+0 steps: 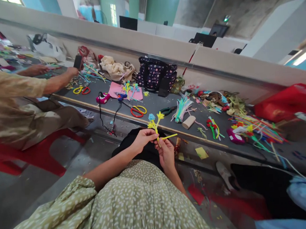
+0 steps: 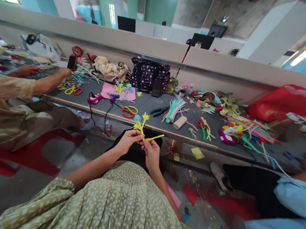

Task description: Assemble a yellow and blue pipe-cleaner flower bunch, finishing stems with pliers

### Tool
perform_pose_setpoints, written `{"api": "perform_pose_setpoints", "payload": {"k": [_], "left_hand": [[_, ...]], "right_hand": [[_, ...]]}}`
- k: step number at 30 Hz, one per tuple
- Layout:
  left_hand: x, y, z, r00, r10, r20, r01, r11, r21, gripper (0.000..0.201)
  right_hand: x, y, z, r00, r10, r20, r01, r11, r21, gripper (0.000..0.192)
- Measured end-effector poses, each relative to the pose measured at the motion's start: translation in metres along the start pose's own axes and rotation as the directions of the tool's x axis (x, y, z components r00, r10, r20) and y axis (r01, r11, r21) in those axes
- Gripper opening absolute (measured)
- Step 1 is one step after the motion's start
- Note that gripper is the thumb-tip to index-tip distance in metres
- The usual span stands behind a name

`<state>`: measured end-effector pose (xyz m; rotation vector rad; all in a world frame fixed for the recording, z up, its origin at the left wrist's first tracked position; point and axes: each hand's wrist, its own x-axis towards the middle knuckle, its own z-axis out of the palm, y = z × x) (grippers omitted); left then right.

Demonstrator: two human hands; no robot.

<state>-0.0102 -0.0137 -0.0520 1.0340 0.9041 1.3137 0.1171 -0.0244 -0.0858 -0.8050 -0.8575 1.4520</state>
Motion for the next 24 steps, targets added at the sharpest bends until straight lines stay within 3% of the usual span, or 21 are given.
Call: {"api": "perform_pose_setpoints", "payload": {"k": [5,9,12,15,19,21,24], "left_hand": [[0.000,-0.007,0.000,1.000,0.006,0.015,-0.006,0.999,0.035,0.030],[0.000,-0.012,-0.002,0.999,0.032,0.017,-0.033,0.998,0.059,0.029],[0.000,-0.014,-0.003,0.999,0.035,0.034,-0.037,0.998,0.041,0.028],[-0.001,-0.014,-0.003,0.997,0.019,0.071,-0.016,0.999,-0.037,0.029],[-0.002,-0.011,-0.004,0.987,-0.024,0.161,0.041,0.994,-0.103,0.033],[-0.002,-0.010,-0.004,0.981,-0.049,0.188,0.065,0.994,-0.085,0.035],[-0.001,-0.009,-0.003,0.981,-0.078,0.176,0.093,0.993,-0.078,0.036]], "right_hand": [[-0.001,-0.001,-0.004,0.980,-0.193,-0.045,0.177,0.955,-0.239,0.015],[-0.003,-0.003,-0.006,0.975,-0.221,-0.022,0.199,0.913,-0.356,0.014],[-0.003,-0.005,-0.006,0.988,-0.153,-0.032,0.136,0.945,-0.296,0.013],[-0.001,-0.007,-0.006,0.999,0.025,-0.021,-0.028,0.992,-0.125,0.013],[-0.001,-0.006,-0.006,0.951,0.289,0.107,-0.299,0.950,0.085,0.012],[-0.002,-0.005,-0.004,0.927,0.334,0.170,-0.361,0.919,0.160,0.013],[-0.002,-0.003,0.000,0.949,0.280,0.146,-0.305,0.933,0.191,0.015]]}}
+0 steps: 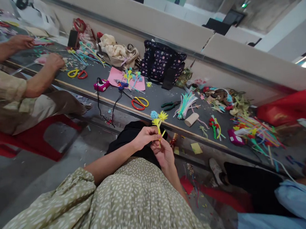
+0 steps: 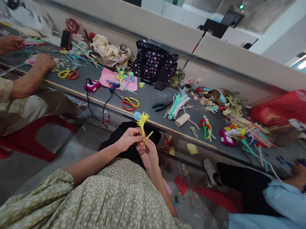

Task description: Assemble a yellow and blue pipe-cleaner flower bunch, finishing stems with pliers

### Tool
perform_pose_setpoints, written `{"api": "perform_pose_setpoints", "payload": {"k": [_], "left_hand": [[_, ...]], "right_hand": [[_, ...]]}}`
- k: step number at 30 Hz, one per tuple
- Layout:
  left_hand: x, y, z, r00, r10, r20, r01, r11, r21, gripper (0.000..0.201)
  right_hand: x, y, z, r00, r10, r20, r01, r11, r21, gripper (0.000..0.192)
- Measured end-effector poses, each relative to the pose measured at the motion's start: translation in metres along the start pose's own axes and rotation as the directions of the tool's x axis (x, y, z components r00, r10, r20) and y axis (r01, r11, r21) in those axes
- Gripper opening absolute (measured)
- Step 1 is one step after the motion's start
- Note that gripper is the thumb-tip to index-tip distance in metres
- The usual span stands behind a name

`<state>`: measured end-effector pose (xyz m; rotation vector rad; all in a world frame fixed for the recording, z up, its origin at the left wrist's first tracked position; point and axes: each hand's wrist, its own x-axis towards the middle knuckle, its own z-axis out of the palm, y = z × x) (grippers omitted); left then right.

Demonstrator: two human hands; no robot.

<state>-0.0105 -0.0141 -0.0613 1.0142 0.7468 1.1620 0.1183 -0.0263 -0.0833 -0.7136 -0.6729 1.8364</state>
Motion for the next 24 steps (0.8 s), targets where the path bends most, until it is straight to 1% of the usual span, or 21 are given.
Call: {"api": "perform_pose_setpoints", "payload": {"k": [2,3,4,5,6,7,9,10,11,12,13,14,15,16,18,20,22,24], "left_hand": [[0.002,-0.001,0.001,0.999,0.018,-0.041,-0.019,1.000,-0.002,0.035],[0.002,-0.002,0.001,0.997,0.038,-0.073,-0.038,0.999,0.003,0.035],[0.003,-0.003,0.002,0.992,0.055,-0.110,-0.054,0.998,0.012,0.034],[0.003,-0.004,0.003,0.987,0.070,-0.144,-0.068,0.997,0.023,0.033],[0.004,-0.005,0.003,0.981,0.082,-0.178,-0.078,0.997,0.030,0.032],[0.004,-0.006,0.004,0.975,0.088,-0.202,-0.082,0.996,0.036,0.031],[0.003,-0.008,0.005,0.968,0.101,-0.228,-0.091,0.994,0.053,0.030],[0.003,-0.008,0.005,0.962,0.114,-0.250,-0.100,0.993,0.069,0.030],[0.002,-0.008,0.005,0.956,0.134,-0.262,-0.113,0.989,0.096,0.030],[0.002,-0.008,0.005,0.953,0.154,-0.260,-0.123,0.984,0.129,0.029],[0.002,-0.007,0.004,0.952,0.171,-0.254,-0.133,0.978,0.159,0.028],[0.001,-0.006,0.004,0.953,0.185,-0.240,-0.142,0.972,0.187,0.028],[0.001,-0.005,0.003,0.955,0.195,-0.224,-0.148,0.967,0.207,0.027],[0.001,-0.005,0.002,0.957,0.200,-0.209,-0.154,0.964,0.217,0.027],[0.001,-0.004,0.001,0.963,0.200,-0.181,-0.160,0.964,0.214,0.028],[0.001,-0.003,-0.001,0.969,0.190,-0.158,-0.159,0.969,0.189,0.028],[0.002,-0.002,-0.003,0.975,0.179,-0.132,-0.157,0.974,0.162,0.027],[0.001,-0.001,-0.005,0.982,0.166,-0.092,-0.152,0.978,0.143,0.027]], "right_hand": [[0.001,0.002,0.002,0.990,-0.122,-0.066,0.116,0.990,-0.085,0.016],[0.002,0.003,0.003,0.973,-0.203,-0.105,0.186,0.971,-0.152,0.016],[0.003,0.004,0.002,0.946,-0.293,-0.138,0.256,0.938,-0.236,0.017],[0.003,0.005,0.001,0.909,-0.386,-0.155,0.320,0.887,-0.334,0.017],[0.003,0.005,0.000,0.864,-0.478,-0.156,0.373,0.817,-0.440,0.017],[0.003,0.006,-0.002,0.820,-0.558,-0.126,0.410,0.726,-0.552,0.017],[0.003,0.007,-0.008,0.732,-0.681,-0.017,0.449,0.501,-0.740,0.017],[0.002,0.007,-0.010,0.694,-0.718,0.040,0.455,0.396,-0.798,0.017],[0.002,0.007,-0.012,0.668,-0.740,0.083,0.453,0.315,-0.834,0.017],[0.001,0.007,-0.013,0.650,-0.752,0.109,0.447,0.263,-0.855,0.018],[0.001,0.007,-0.013,0.645,-0.756,0.116,0.440,0.243,-0.864,0.019],[0.000,0.006,-0.013,0.652,-0.751,0.106,0.434,0.255,-0.864,0.019],[-0.001,0.005,-0.011,0.669,-0.738,0.082,0.429,0.294,-0.854,0.020],[-0.002,0.005,-0.010,0.696,-0.716,0.050,0.424,0.354,-0.834,0.020],[-0.003,0.004,-0.006,0.761,-0.648,-0.018,0.409,0.502,-0.762,0.019],[-0.003,0.003,-0.004,0.823,-0.563,-0.081,0.385,0.656,-0.650,0.018],[-0.001,0.001,-0.004,0.890,-0.438,-0.128,0.325,0.805,-0.496,0.017],[-0.001,0.000,-0.006,0.959,-0.249,-0.134,0.196,0.927,-0.319,0.016]]}}
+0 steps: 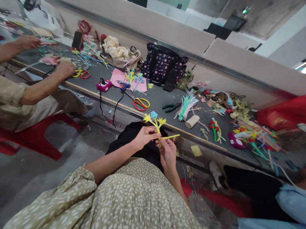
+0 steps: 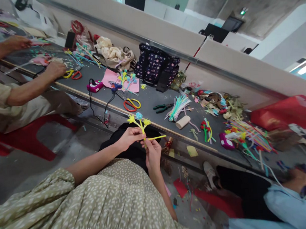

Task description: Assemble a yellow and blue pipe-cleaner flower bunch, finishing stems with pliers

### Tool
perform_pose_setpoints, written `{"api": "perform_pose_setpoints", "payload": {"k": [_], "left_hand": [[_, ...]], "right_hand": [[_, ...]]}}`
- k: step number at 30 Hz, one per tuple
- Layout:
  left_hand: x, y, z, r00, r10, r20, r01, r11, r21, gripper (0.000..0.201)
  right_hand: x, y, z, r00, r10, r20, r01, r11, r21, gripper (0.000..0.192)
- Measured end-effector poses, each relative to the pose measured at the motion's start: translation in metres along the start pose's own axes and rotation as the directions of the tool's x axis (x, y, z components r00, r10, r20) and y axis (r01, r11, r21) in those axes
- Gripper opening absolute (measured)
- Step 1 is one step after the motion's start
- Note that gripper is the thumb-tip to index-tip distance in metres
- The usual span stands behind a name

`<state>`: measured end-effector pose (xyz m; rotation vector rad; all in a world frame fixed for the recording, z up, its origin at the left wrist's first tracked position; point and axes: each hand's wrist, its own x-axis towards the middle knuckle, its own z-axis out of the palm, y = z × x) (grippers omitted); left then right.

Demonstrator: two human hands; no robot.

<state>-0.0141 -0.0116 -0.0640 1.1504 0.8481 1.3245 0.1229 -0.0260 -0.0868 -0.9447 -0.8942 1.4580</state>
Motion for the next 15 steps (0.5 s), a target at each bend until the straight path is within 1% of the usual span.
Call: {"api": "perform_pose_setpoints", "payload": {"k": [1,2,3,4,5,6,7,8,10,11,12,13,15], "left_hand": [[0.000,0.001,-0.001,1.000,-0.011,0.025,0.011,1.000,-0.010,0.027],[0.000,0.002,-0.001,0.998,-0.029,0.056,0.031,0.999,-0.021,0.027],[0.000,0.004,-0.002,0.995,-0.055,0.088,0.058,0.998,-0.033,0.028],[0.000,0.005,-0.002,0.990,-0.080,0.114,0.086,0.995,-0.045,0.029],[0.000,0.007,-0.002,0.986,-0.101,0.132,0.109,0.993,-0.054,0.030],[0.000,0.008,-0.001,0.984,-0.116,0.139,0.125,0.990,-0.060,0.030],[0.000,0.008,0.000,0.984,-0.121,0.132,0.130,0.990,-0.061,0.031],[0.000,0.008,0.000,0.987,-0.114,0.113,0.121,0.991,-0.058,0.031],[0.001,0.006,0.002,0.995,-0.086,0.051,0.088,0.996,-0.034,0.031],[0.002,0.005,0.003,0.998,-0.065,0.001,0.065,0.998,-0.016,0.030],[0.002,0.003,0.003,0.997,-0.057,-0.042,0.057,0.998,0.008,0.031],[0.003,0.001,0.004,0.996,-0.050,-0.080,0.053,0.998,0.030,0.031],[0.003,-0.002,0.005,0.991,-0.043,-0.123,0.051,0.996,0.068,0.032]], "right_hand": [[0.000,0.000,-0.001,0.994,0.099,0.055,-0.103,0.992,0.069,0.015],[0.001,-0.001,-0.002,0.976,0.183,0.117,-0.198,0.972,0.124,0.014],[0.000,-0.001,-0.002,0.955,0.242,0.171,-0.271,0.948,0.168,0.013],[0.000,-0.001,-0.002,0.939,0.275,0.208,-0.317,0.926,0.204,0.013],[0.000,-0.001,-0.001,0.932,0.284,0.226,-0.335,0.914,0.231,0.013],[-0.001,-0.001,0.000,0.937,0.273,0.220,-0.324,0.913,0.248,0.014],[-0.001,-0.001,0.002,0.951,0.243,0.190,-0.286,0.925,0.249,0.015],[-0.001,-0.001,0.003,0.971,0.193,0.141,-0.222,0.947,0.231,0.017],[-0.001,0.000,0.005,1.000,0.026,0.012,-0.027,0.993,0.115,0.018],[0.000,0.001,0.005,0.995,-0.086,-0.047,0.087,0.996,0.014,0.018],[0.000,0.002,0.004,0.975,-0.203,-0.089,0.193,0.975,-0.111,0.018],[0.000,0.003,0.003,0.946,-0.309,-0.098,0.277,0.927,-0.252,0.018],[0.000,0.004,-0.001,0.874,-0.482,-0.059,0.392,0.773,-0.498,0.018]]}}
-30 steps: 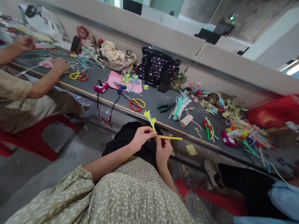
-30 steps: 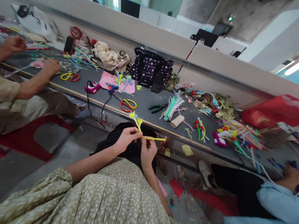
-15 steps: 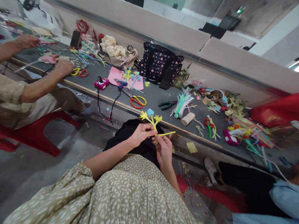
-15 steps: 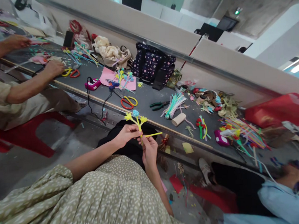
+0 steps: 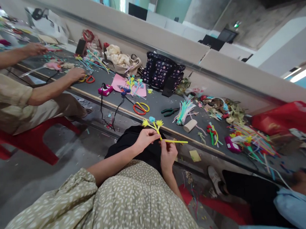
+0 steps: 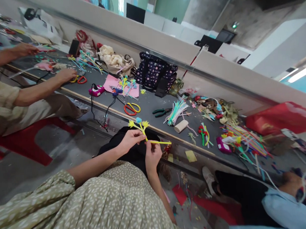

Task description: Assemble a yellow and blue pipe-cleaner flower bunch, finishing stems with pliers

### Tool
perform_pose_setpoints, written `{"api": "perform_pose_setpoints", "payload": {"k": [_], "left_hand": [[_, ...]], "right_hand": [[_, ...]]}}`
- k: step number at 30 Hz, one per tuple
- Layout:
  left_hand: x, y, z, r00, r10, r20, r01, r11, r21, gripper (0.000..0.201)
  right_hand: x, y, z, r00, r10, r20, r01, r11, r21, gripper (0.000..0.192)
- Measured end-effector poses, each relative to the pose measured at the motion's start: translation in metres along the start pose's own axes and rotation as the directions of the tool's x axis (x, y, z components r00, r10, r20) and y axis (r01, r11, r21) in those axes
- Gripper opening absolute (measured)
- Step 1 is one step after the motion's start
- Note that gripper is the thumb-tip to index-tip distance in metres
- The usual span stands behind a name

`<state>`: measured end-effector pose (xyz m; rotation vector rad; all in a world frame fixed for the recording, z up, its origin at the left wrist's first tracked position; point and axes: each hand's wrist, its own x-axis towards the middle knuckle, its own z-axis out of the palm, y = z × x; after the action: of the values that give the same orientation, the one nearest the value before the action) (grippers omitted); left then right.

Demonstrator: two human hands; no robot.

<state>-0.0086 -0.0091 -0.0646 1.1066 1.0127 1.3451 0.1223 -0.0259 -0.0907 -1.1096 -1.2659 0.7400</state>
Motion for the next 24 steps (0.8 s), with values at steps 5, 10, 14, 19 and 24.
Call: {"api": "perform_pose_setpoints", "payload": {"k": [5,10,14,19,24], "left_hand": [[-0.0004,-0.0001,0.0036,1.000,-0.010,-0.027,0.010,1.000,0.000,0.033],[-0.0007,0.0049,0.0038,0.999,-0.041,0.020,0.041,0.999,-0.031,0.033],[-0.0007,0.0049,0.0005,0.997,-0.056,0.049,0.058,0.997,-0.055,0.032],[-0.0012,0.0040,-0.0032,0.985,-0.090,0.149,0.106,0.989,-0.105,0.032],[0.0010,0.0055,-0.0021,0.986,-0.047,0.158,0.061,0.995,-0.084,0.033]], "right_hand": [[0.0008,0.0044,-0.0062,0.955,-0.294,0.044,0.294,0.916,-0.272,0.015],[0.0006,-0.0015,-0.0048,0.993,-0.117,0.035,0.121,0.981,-0.153,0.019],[0.0028,-0.0015,-0.0033,0.956,0.257,0.141,-0.285,0.928,0.240,0.020],[0.0067,0.0006,-0.0030,0.741,0.467,0.483,-0.658,0.651,0.380,0.018],[0.0049,-0.0028,0.0020,0.855,0.373,0.360,-0.508,0.742,0.437,0.019]]}}
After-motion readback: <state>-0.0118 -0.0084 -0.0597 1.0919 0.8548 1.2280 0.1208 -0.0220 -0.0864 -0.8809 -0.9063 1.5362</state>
